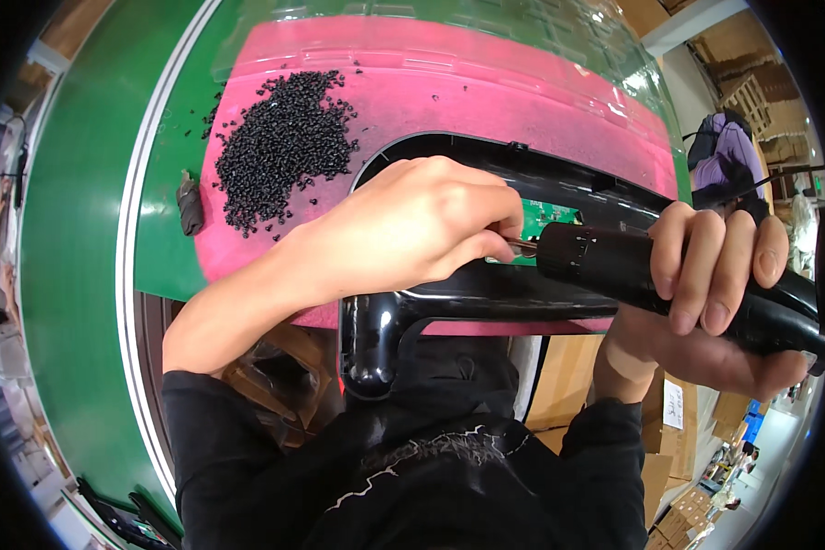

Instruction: Assembling circuit boards into plastic housings using an electric screwdriver.

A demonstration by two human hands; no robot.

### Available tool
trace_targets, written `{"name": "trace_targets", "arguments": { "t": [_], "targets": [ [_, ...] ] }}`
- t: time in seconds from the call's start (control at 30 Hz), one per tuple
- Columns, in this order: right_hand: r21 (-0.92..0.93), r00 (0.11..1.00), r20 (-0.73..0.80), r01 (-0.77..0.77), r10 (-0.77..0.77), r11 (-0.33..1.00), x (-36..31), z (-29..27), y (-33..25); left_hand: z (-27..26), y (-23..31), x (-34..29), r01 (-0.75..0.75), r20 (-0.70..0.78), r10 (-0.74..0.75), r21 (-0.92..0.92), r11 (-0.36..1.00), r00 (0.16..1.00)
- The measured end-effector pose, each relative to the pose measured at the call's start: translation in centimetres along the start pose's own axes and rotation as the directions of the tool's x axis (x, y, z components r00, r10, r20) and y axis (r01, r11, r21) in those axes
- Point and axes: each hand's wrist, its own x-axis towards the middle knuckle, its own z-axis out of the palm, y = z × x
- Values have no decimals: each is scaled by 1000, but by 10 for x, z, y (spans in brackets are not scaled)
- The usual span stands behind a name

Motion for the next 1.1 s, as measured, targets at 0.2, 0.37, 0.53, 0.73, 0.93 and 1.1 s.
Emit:
{"name": "trace_targets", "arguments": {
  "t": [0.2,0.37,0.53,0.73,0.93,1.1],
  "targets": [
    [-12,1000,5,12,-11,1000,-3,-11,-13,0,6,7,23,36,-21,-38,999,999],
    [-264,989,-12,-148,150,953,-5,-45,-31,-4,14,8,134,-25,-133,27,991,991],
    [-290,989,-90,-135,114,947,-15,-63,-26,-6,2,6,-81,-226,74,-24,996,971],
    [-293,995,-33,-97,91,951,-15,-70,-17,-12,-3,6,-20,-297,65,155,988,953],
    [-257,982,-40,-187,183,948,-14,-70,-15,-7,-5,11,37,-355,25,167,985,935],
    [-269,981,28,-176,190,947,-11,-71,-8,-10,-6,10,174,-308,-53,381,908,950]
  ]
}}
